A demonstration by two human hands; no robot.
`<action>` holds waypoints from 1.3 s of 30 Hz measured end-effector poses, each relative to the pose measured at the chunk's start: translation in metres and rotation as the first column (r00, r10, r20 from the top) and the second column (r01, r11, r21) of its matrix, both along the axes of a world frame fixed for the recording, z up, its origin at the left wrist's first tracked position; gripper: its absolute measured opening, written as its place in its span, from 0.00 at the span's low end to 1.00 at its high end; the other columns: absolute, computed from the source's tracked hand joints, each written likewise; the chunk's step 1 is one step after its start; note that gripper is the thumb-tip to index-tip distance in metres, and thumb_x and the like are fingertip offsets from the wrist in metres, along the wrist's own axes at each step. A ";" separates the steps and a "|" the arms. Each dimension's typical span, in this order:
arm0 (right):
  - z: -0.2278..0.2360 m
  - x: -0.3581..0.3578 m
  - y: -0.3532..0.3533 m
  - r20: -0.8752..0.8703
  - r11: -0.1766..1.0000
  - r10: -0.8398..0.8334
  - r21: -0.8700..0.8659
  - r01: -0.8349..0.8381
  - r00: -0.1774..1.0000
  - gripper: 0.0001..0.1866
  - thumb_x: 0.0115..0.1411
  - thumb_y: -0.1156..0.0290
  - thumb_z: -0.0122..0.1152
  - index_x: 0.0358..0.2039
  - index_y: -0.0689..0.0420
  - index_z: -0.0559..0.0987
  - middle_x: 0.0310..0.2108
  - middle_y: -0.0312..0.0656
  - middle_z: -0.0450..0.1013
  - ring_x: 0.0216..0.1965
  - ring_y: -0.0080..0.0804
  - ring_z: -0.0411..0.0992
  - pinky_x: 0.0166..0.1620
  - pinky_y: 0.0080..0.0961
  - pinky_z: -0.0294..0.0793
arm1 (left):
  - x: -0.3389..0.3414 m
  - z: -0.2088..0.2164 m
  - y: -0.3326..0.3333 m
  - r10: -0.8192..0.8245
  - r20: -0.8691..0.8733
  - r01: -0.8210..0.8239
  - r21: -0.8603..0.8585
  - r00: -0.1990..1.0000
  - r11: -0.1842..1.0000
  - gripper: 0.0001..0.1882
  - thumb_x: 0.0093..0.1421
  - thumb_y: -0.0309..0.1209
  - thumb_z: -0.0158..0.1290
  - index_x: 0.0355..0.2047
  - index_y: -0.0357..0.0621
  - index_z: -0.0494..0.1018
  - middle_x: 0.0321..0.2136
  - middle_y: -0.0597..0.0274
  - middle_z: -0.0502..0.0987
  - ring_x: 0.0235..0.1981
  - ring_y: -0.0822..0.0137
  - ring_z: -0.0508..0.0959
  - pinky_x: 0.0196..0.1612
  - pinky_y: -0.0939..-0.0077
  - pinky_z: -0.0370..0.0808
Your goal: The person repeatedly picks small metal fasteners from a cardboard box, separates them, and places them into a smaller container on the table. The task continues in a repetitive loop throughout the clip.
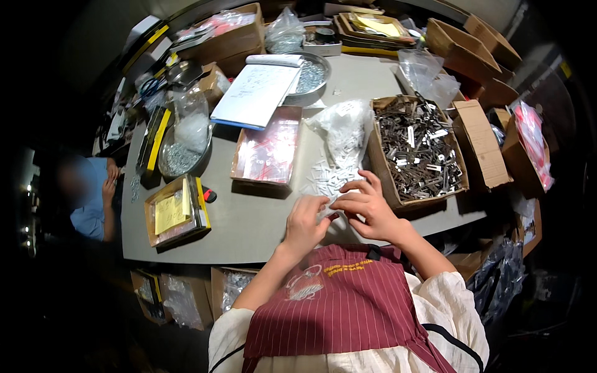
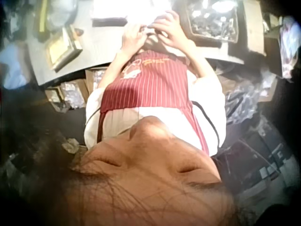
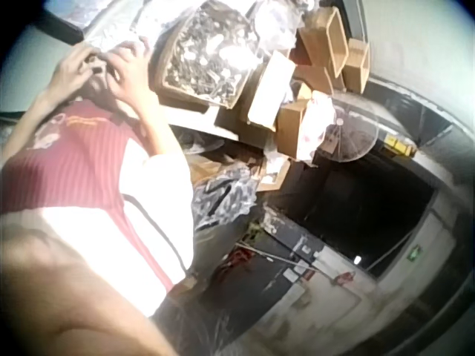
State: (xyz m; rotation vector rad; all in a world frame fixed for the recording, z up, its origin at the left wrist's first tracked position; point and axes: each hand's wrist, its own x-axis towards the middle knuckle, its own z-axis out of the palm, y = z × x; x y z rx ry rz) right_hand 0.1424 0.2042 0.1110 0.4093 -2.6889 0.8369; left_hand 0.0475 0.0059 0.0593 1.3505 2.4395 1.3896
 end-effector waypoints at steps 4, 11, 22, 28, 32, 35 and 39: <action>-0.006 0.022 0.000 0.240 1.000 -0.020 0.019 0.016 0.971 0.25 0.45 0.68 0.61 0.48 0.46 0.84 0.60 0.39 0.73 0.70 0.51 0.56 0.72 0.69 0.33 | 0.006 0.007 0.014 -0.102 -0.143 0.101 -0.011 0.985 0.995 0.24 0.50 0.24 0.64 0.48 0.38 0.74 0.43 0.50 0.76 0.45 0.47 0.76 0.49 0.55 0.74; -0.008 0.059 0.010 0.225 0.998 0.035 -0.051 -0.024 0.974 0.26 0.51 0.63 0.63 0.54 0.45 0.83 0.70 0.43 0.63 0.75 0.55 0.47 0.70 0.74 0.33 | 0.014 0.007 0.044 -0.182 -0.252 0.175 -0.050 0.951 0.983 0.22 0.50 0.28 0.66 0.45 0.41 0.73 0.47 0.51 0.74 0.49 0.47 0.73 0.53 0.52 0.68; 0.012 0.085 0.224 -0.031 0.414 -0.876 0.463 0.783 0.482 0.19 0.56 0.61 0.70 0.41 0.62 0.78 0.39 0.53 0.77 0.40 0.53 0.78 0.49 0.46 0.75 | 0.027 -0.007 0.061 -0.111 0.110 0.120 -0.078 0.988 0.990 0.12 0.54 0.27 0.64 0.35 0.42 0.72 0.32 0.55 0.78 0.38 0.50 0.78 0.47 0.59 0.70; 0.001 0.075 0.252 0.163 0.615 -0.755 0.512 0.599 0.635 0.14 0.55 0.64 0.69 0.33 0.63 0.80 0.30 0.54 0.77 0.38 0.55 0.78 0.43 0.49 0.76 | 0.022 -0.013 0.060 -0.067 0.129 0.078 -0.078 0.989 0.994 0.12 0.54 0.28 0.64 0.35 0.41 0.73 0.31 0.54 0.79 0.38 0.48 0.78 0.46 0.57 0.71; -0.011 0.065 0.255 -0.067 0.487 -0.755 0.610 0.626 0.653 0.03 0.48 0.75 0.64 0.22 0.60 0.82 0.26 0.53 0.78 0.29 0.49 0.80 0.37 0.45 0.78 | 0.022 -0.015 0.056 -0.065 0.145 0.078 -0.089 0.987 0.993 0.11 0.54 0.28 0.64 0.34 0.40 0.73 0.31 0.54 0.79 0.38 0.47 0.78 0.46 0.57 0.72; -0.013 0.062 0.260 -0.065 0.417 -0.764 0.710 0.568 0.642 0.03 0.48 0.76 0.62 0.22 0.60 0.82 0.26 0.53 0.78 0.29 0.51 0.80 0.35 0.44 0.78 | 0.022 -0.017 0.054 -0.067 0.144 0.083 -0.101 0.987 0.991 0.11 0.54 0.28 0.64 0.34 0.41 0.73 0.31 0.54 0.79 0.38 0.47 0.78 0.46 0.57 0.71; -0.006 0.069 0.269 -0.002 0.497 -0.767 0.631 0.595 0.642 0.03 0.49 0.75 0.62 0.24 0.61 0.82 0.27 0.54 0.78 0.31 0.54 0.79 0.40 0.47 0.79 | 0.022 -0.016 0.052 -0.058 0.147 0.074 -0.101 0.987 0.992 0.11 0.54 0.29 0.64 0.34 0.41 0.73 0.31 0.54 0.79 0.38 0.47 0.78 0.47 0.56 0.71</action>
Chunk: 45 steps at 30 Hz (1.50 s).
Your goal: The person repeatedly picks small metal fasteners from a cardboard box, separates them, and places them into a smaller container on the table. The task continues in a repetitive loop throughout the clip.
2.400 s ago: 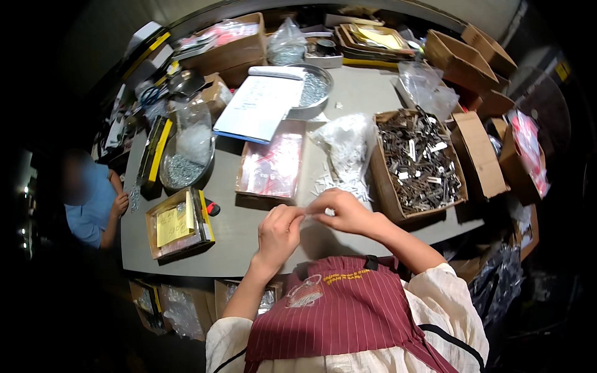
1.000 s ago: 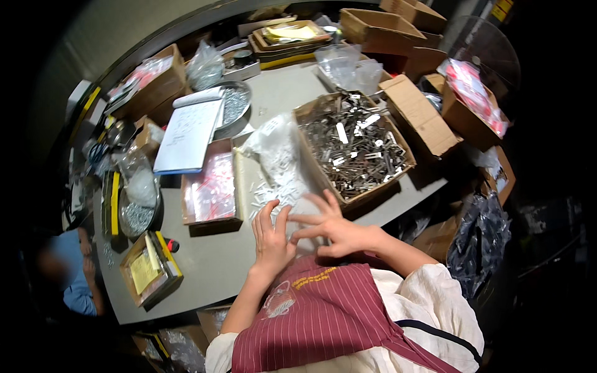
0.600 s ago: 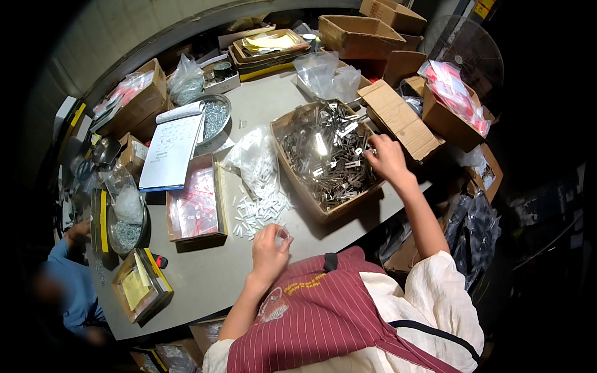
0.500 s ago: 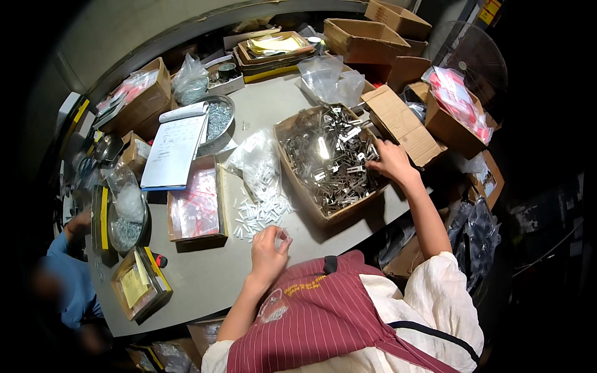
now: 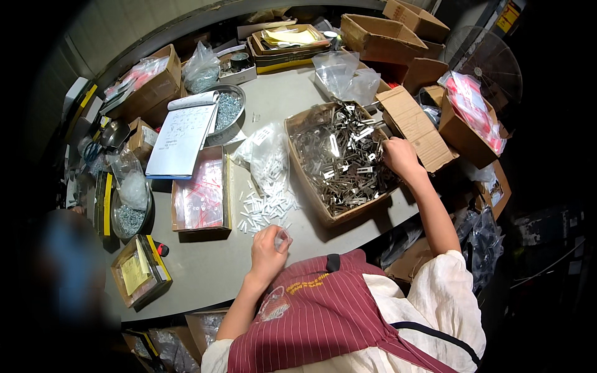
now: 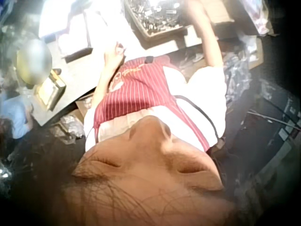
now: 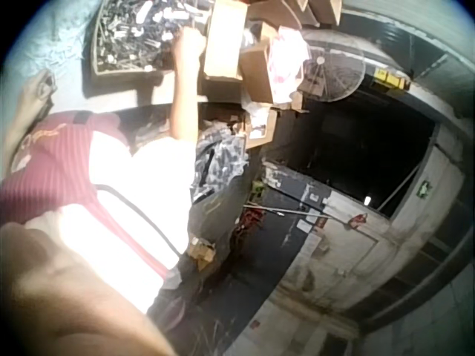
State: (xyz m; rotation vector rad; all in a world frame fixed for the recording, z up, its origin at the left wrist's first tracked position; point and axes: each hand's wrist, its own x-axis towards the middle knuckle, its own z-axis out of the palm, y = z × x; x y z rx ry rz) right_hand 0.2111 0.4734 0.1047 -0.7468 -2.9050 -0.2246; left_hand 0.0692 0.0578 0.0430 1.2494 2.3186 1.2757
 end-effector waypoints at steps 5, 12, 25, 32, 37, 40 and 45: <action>0.025 0.017 -0.004 -0.155 0.937 -0.067 -0.349 0.009 0.986 0.12 0.52 0.70 0.67 0.36 0.62 0.83 0.32 0.51 0.78 0.36 0.51 0.77 0.41 0.42 0.76 | -0.002 -0.001 0.003 -0.026 0.013 0.026 0.009 1.000 1.000 0.11 0.55 0.28 0.64 0.34 0.41 0.73 0.31 0.55 0.79 0.39 0.47 0.78 0.47 0.57 0.71; 0.041 0.032 -0.012 -0.539 0.613 -0.383 -0.756 -0.230 0.750 0.07 0.62 0.72 0.68 0.36 0.62 0.84 0.27 0.33 0.78 0.27 0.17 0.72 0.32 0.18 0.70 | -0.003 -0.004 0.009 -0.031 0.013 0.031 0.015 0.999 0.999 0.12 0.54 0.28 0.64 0.34 0.41 0.73 0.31 0.53 0.79 0.39 0.46 0.78 0.46 0.56 0.71; 0.009 0.019 -0.024 -0.545 0.951 0.002 -0.259 -0.170 0.838 0.07 0.60 0.72 0.69 0.35 0.61 0.84 0.26 0.32 0.77 0.28 0.15 0.72 0.32 0.18 0.70 | -0.002 -0.006 -0.001 -0.018 0.074 0.019 -0.013 0.997 1.000 0.10 0.55 0.27 0.63 0.34 0.41 0.73 0.31 0.54 0.79 0.39 0.48 0.78 0.48 0.58 0.71; 0.016 0.016 -0.031 -0.502 0.609 -0.356 -0.765 -0.212 0.788 0.06 0.63 0.73 0.67 0.38 0.62 0.82 0.27 0.29 0.76 0.28 0.13 0.70 0.31 0.15 0.68 | 0.001 -0.005 -0.002 -0.005 0.080 0.006 -0.012 0.997 1.000 0.10 0.55 0.27 0.64 0.34 0.42 0.73 0.31 0.55 0.80 0.39 0.47 0.78 0.48 0.58 0.72; 0.015 0.017 -0.029 -0.558 0.705 -0.347 -0.685 -0.183 0.754 0.07 0.63 0.72 0.68 0.37 0.61 0.82 0.26 0.29 0.74 0.27 0.15 0.69 0.30 0.16 0.68 | 0.002 -0.007 -0.001 0.015 0.070 -0.015 -0.001 0.997 1.000 0.10 0.55 0.27 0.64 0.34 0.42 0.74 0.32 0.56 0.80 0.39 0.47 0.78 0.48 0.57 0.72; 0.010 0.016 -0.029 -0.487 0.406 -0.448 -0.858 -0.315 0.749 0.08 0.63 0.70 0.69 0.38 0.61 0.83 0.27 0.29 0.75 0.27 0.16 0.70 0.30 0.18 0.69 | 0.002 -0.011 -0.002 0.005 0.084 -0.003 -0.017 0.996 1.000 0.10 0.55 0.27 0.64 0.34 0.42 0.74 0.32 0.56 0.80 0.40 0.47 0.78 0.47 0.57 0.72; -0.002 0.005 -0.046 -0.427 0.283 -0.448 -0.901 -0.329 0.785 0.07 0.62 0.73 0.69 0.37 0.63 0.84 0.27 0.31 0.76 0.26 0.16 0.70 0.29 0.17 0.70 | 0.005 -0.009 0.000 -0.022 0.089 0.022 -0.006 0.996 1.000 0.10 0.55 0.27 0.64 0.34 0.42 0.74 0.32 0.56 0.80 0.40 0.48 0.78 0.47 0.58 0.71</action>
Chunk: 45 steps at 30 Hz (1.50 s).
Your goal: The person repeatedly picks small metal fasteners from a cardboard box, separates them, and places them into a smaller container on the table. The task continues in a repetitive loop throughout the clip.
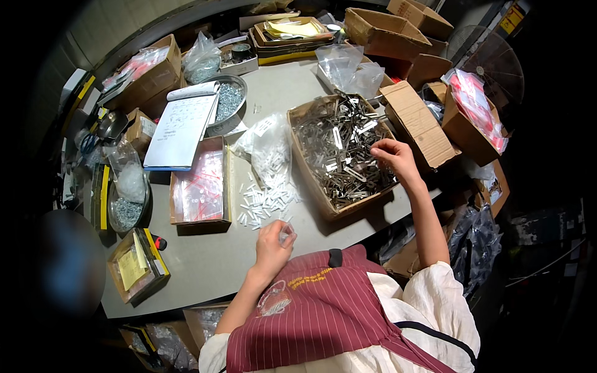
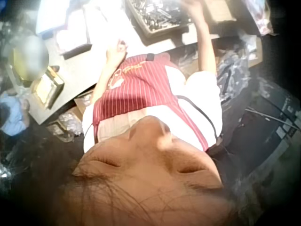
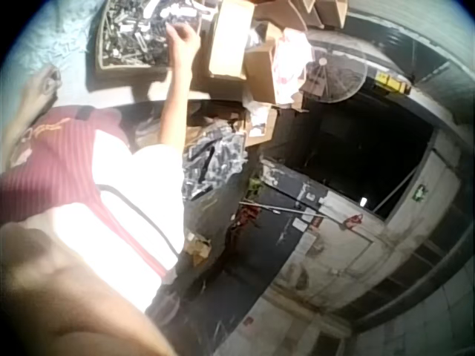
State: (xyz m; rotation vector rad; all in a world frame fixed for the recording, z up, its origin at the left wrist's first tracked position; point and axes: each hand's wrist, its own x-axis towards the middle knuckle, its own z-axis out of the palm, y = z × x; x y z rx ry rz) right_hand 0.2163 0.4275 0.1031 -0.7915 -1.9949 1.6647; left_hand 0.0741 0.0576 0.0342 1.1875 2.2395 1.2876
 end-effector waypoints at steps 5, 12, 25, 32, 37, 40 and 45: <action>-0.014 -0.009 -0.019 0.249 0.784 -0.095 0.616 -0.082 0.964 0.09 0.60 0.70 0.67 0.39 0.58 0.85 0.30 0.44 0.82 0.32 0.40 0.81 0.39 0.33 0.79 | 0.000 -0.001 -0.001 0.008 -0.003 -0.008 0.010 1.000 1.000 0.09 0.57 0.31 0.62 0.34 0.42 0.76 0.31 0.53 0.80 0.38 0.45 0.78 0.43 0.56 0.74; -0.003 -0.016 -0.046 0.542 0.593 -0.209 0.732 -0.335 0.814 0.09 0.55 0.68 0.62 0.35 0.54 0.85 0.32 0.50 0.81 0.36 0.52 0.80 0.42 0.45 0.79 | -0.001 -0.005 -0.005 0.025 -0.030 -0.025 0.008 0.999 1.000 0.09 0.58 0.32 0.62 0.34 0.42 0.76 0.31 0.53 0.80 0.38 0.45 0.78 0.43 0.56 0.74; -0.012 -0.002 -0.048 0.372 0.570 -0.283 0.806 -0.157 0.884 0.09 0.55 0.70 0.59 0.36 0.55 0.83 0.30 0.49 0.80 0.34 0.50 0.80 0.38 0.44 0.79 | 0.001 0.000 -0.003 0.043 0.066 -0.043 -0.010 0.997 0.999 0.08 0.58 0.27 0.62 0.36 0.42 0.74 0.32 0.57 0.80 0.40 0.50 0.79 0.48 0.59 0.71; -0.022 -0.004 -0.052 0.542 0.551 -0.262 0.763 -0.337 0.799 0.09 0.59 0.67 0.59 0.35 0.56 0.83 0.31 0.48 0.80 0.36 0.50 0.79 0.40 0.46 0.78 | 0.001 0.000 -0.002 0.018 0.034 -0.018 0.005 0.999 1.000 0.08 0.57 0.27 0.62 0.35 0.43 0.75 0.32 0.58 0.80 0.39 0.51 0.79 0.49 0.60 0.71; -0.029 -0.003 -0.056 0.523 0.395 -0.294 0.828 -0.397 0.800 0.08 0.56 0.65 0.63 0.32 0.54 0.84 0.28 0.47 0.78 0.35 0.48 0.79 0.39 0.44 0.78 | 0.001 0.002 -0.005 0.023 0.020 -0.023 -0.002 1.000 1.000 0.08 0.58 0.27 0.62 0.35 0.43 0.75 0.32 0.58 0.80 0.39 0.51 0.79 0.49 0.60 0.71; -0.032 -0.001 -0.055 0.523 0.346 -0.278 0.837 -0.424 0.806 0.07 0.52 0.66 0.66 0.30 0.55 0.84 0.30 0.47 0.77 0.38 0.46 0.77 0.43 0.43 0.77 | 0.001 0.002 -0.005 0.026 0.022 -0.026 -0.006 0.999 1.000 0.08 0.58 0.27 0.62 0.35 0.43 0.74 0.32 0.58 0.80 0.40 0.51 0.79 0.49 0.60 0.70; -0.031 0.001 -0.059 0.507 0.354 -0.274 0.843 -0.405 0.817 0.09 0.49 0.67 0.69 0.29 0.57 0.83 0.33 0.48 0.76 0.42 0.46 0.75 0.48 0.42 0.74 | 0.002 -0.001 -0.002 0.022 0.022 -0.023 0.029 1.000 0.999 0.08 0.58 0.27 0.62 0.36 0.43 0.74 0.33 0.58 0.81 0.40 0.51 0.79 0.49 0.60 0.70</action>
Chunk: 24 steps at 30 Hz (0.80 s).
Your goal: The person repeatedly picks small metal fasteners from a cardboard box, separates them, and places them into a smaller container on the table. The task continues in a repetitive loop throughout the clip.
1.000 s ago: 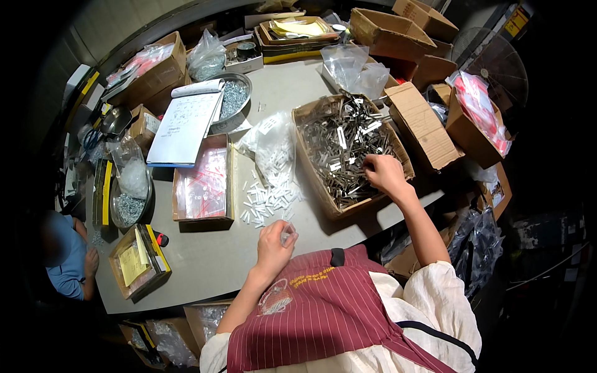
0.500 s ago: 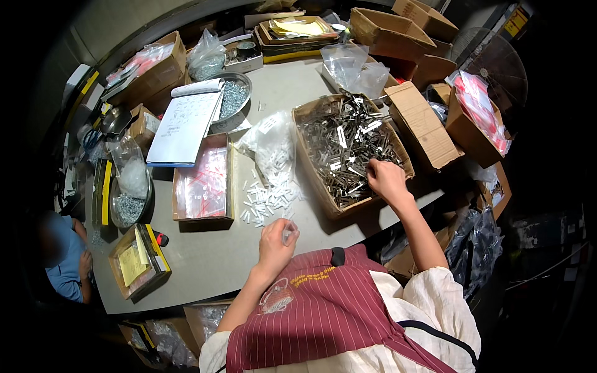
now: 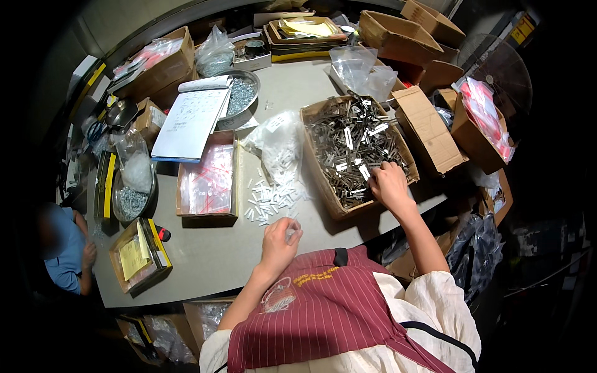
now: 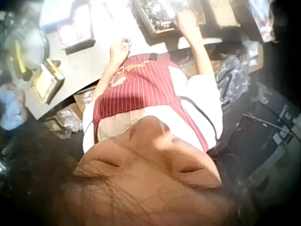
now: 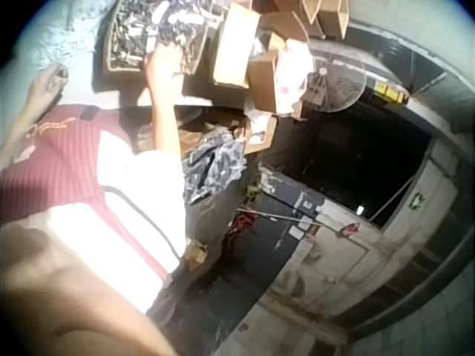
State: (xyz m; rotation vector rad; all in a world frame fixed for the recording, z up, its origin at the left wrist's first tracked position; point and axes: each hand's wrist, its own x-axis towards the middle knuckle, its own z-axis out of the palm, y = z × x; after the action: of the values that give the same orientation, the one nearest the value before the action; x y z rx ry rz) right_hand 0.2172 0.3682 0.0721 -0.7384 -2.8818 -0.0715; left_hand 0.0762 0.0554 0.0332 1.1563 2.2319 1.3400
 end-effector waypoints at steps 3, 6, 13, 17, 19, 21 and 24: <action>-0.002 0.001 0.000 -0.049 1.000 -0.004 -0.027 0.003 0.999 0.09 0.48 0.68 0.69 0.28 0.58 0.82 0.32 0.49 0.75 0.42 0.47 0.74 0.47 0.43 0.73 | 0.000 -0.002 0.004 -0.014 0.017 0.014 0.010 1.000 1.000 0.09 0.57 0.26 0.62 0.37 0.43 0.74 0.34 0.58 0.81 0.41 0.52 0.79 0.50 0.60 0.70; 0.003 -0.005 -0.005 -0.161 0.993 0.002 -0.120 -0.022 0.987 0.07 0.50 0.69 0.68 0.26 0.59 0.82 0.30 0.49 0.74 0.39 0.48 0.74 0.45 0.43 0.73 | 0.000 0.000 0.005 0.009 0.032 -0.011 0.048 0.999 0.999 0.09 0.57 0.26 0.62 0.37 0.43 0.75 0.34 0.57 0.80 0.41 0.52 0.80 0.50 0.60 0.70; 0.073 -0.014 -0.066 -0.322 0.735 0.148 -0.597 -0.322 0.935 0.08 0.55 0.69 0.69 0.28 0.61 0.82 0.27 0.40 0.72 0.31 0.31 0.71 0.35 0.28 0.72 | -0.002 0.019 0.013 -0.069 0.195 0.037 0.163 0.978 0.986 0.11 0.55 0.24 0.63 0.37 0.40 0.74 0.33 0.53 0.80 0.37 0.52 0.81 0.42 0.61 0.75; 0.080 -0.023 -0.096 -0.262 0.624 0.508 -0.545 -0.560 0.821 0.10 0.56 0.66 0.71 0.30 0.59 0.81 0.28 0.43 0.69 0.36 0.44 0.71 0.40 0.37 0.71 | 0.002 0.036 0.018 -0.056 0.209 0.036 0.098 0.976 0.995 0.11 0.53 0.23 0.63 0.34 0.38 0.73 0.32 0.50 0.79 0.37 0.48 0.80 0.41 0.60 0.75; 0.083 -0.031 -0.104 -0.208 0.606 0.583 -0.533 -0.591 0.786 0.10 0.57 0.65 0.70 0.30 0.59 0.81 0.27 0.44 0.69 0.35 0.45 0.70 0.41 0.40 0.70 | 0.002 0.032 0.016 -0.053 0.066 0.044 0.139 0.996 0.989 0.11 0.53 0.23 0.63 0.35 0.38 0.72 0.32 0.50 0.79 0.37 0.46 0.79 0.41 0.58 0.74; 0.081 -0.039 -0.111 -0.202 0.588 0.619 -0.521 -0.619 0.759 0.11 0.57 0.65 0.70 0.30 0.59 0.81 0.27 0.44 0.69 0.35 0.45 0.70 0.41 0.40 0.70 | 0.000 0.029 0.013 -0.067 -0.053 0.075 0.161 0.996 0.984 0.11 0.52 0.22 0.62 0.35 0.38 0.72 0.32 0.48 0.78 0.38 0.43 0.78 0.41 0.56 0.73; 0.082 -0.059 -0.121 -0.198 0.515 0.647 -0.598 -0.614 0.736 0.11 0.58 0.65 0.68 0.30 0.60 0.83 0.28 0.46 0.72 0.36 0.47 0.72 0.41 0.41 0.71 | -0.001 0.025 0.005 -0.104 -0.079 0.115 0.146 0.991 0.983 0.13 0.52 0.22 0.61 0.37 0.38 0.72 0.34 0.47 0.78 0.39 0.43 0.78 0.42 0.57 0.73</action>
State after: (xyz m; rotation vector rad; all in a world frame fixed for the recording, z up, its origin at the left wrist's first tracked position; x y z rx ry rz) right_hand 0.1582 0.2468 0.1538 0.3431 -3.0007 1.0368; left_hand 0.0754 0.0605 0.0582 1.3781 2.1106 1.4640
